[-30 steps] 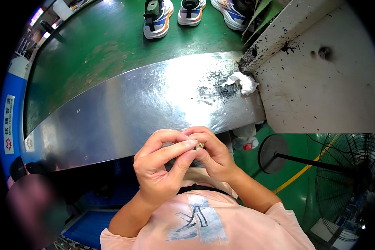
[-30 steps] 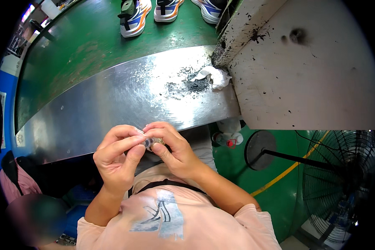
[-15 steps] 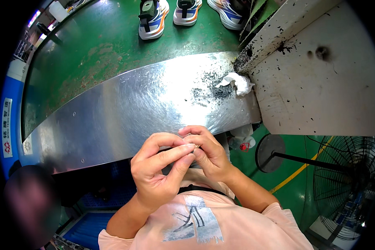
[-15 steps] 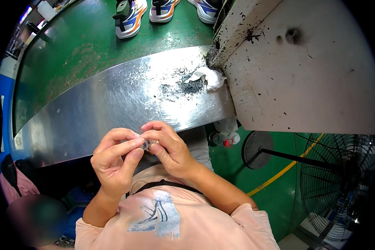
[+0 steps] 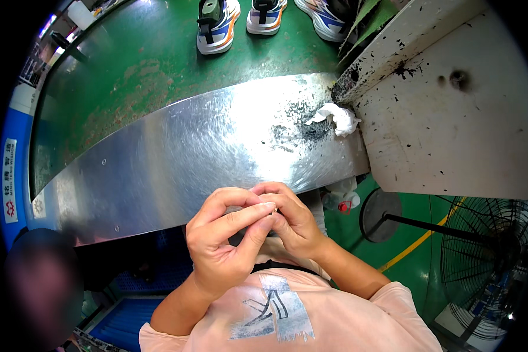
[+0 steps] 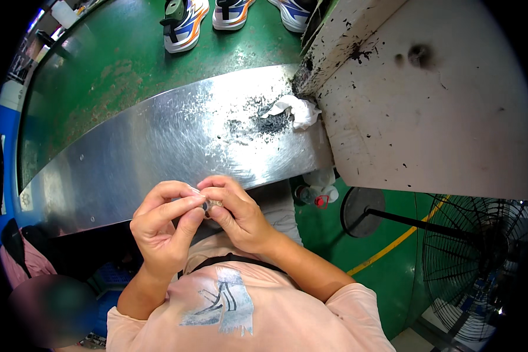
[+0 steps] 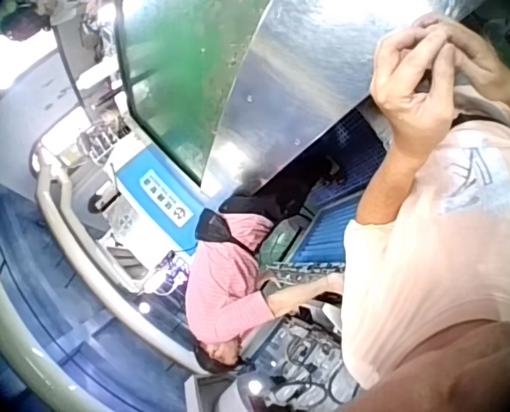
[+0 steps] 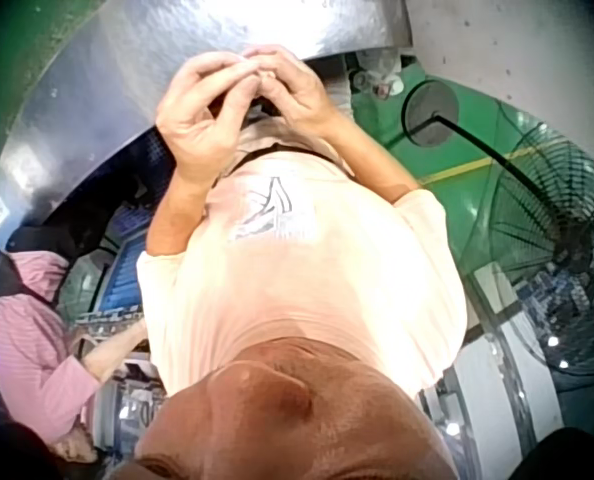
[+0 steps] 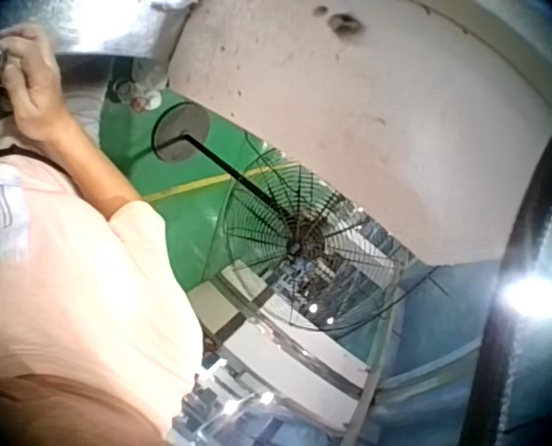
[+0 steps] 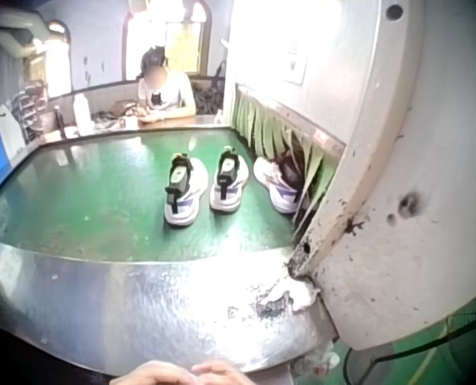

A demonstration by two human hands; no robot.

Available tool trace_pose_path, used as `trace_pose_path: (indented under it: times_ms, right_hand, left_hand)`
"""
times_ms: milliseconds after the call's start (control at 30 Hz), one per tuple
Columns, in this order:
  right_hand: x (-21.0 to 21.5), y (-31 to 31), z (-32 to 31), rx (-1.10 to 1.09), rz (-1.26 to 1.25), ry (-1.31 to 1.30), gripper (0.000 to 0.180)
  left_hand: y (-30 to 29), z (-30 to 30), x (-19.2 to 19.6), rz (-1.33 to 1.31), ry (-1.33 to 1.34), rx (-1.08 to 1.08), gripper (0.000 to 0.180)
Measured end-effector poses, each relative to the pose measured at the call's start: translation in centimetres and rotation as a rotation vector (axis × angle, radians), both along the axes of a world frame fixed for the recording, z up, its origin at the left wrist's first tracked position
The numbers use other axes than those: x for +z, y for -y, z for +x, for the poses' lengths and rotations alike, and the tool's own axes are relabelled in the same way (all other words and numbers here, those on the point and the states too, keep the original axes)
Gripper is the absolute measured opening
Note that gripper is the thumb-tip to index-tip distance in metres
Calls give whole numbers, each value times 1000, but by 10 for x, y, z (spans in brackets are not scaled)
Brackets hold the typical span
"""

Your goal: The person uses a syringe to inject a liquid substance into the seams of several sneakers on a factory assembly line. They handle the shoes one by one, applying the substance to the sole and upper edges before placing them back on the conveyor.

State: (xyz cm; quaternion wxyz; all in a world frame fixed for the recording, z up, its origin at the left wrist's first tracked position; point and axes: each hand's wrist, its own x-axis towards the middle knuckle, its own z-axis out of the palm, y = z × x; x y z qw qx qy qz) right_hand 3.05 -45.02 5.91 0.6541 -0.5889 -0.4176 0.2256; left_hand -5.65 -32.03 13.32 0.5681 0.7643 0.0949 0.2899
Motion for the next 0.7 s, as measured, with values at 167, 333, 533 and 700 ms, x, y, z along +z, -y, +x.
trace_pose_path:
  times_ms: [167,333,533,700]
  right_hand:
    - [2,-3,2,-67,-3,100,23]
    - [3,-5,2,-84,-9,156,23]
    - [4,-3,1,-84,-1,154,25]
    - [3,-1,1,-87,-9,158,27]
  left_hand:
    - [-1,-3,-2,8,10,-9,21]
    - [-3,-6,0,18,10,-15,21]
    - [-3,-5,-1,2,10,-13,22]
    - [-3,-3,0,-10,9,-18,22]
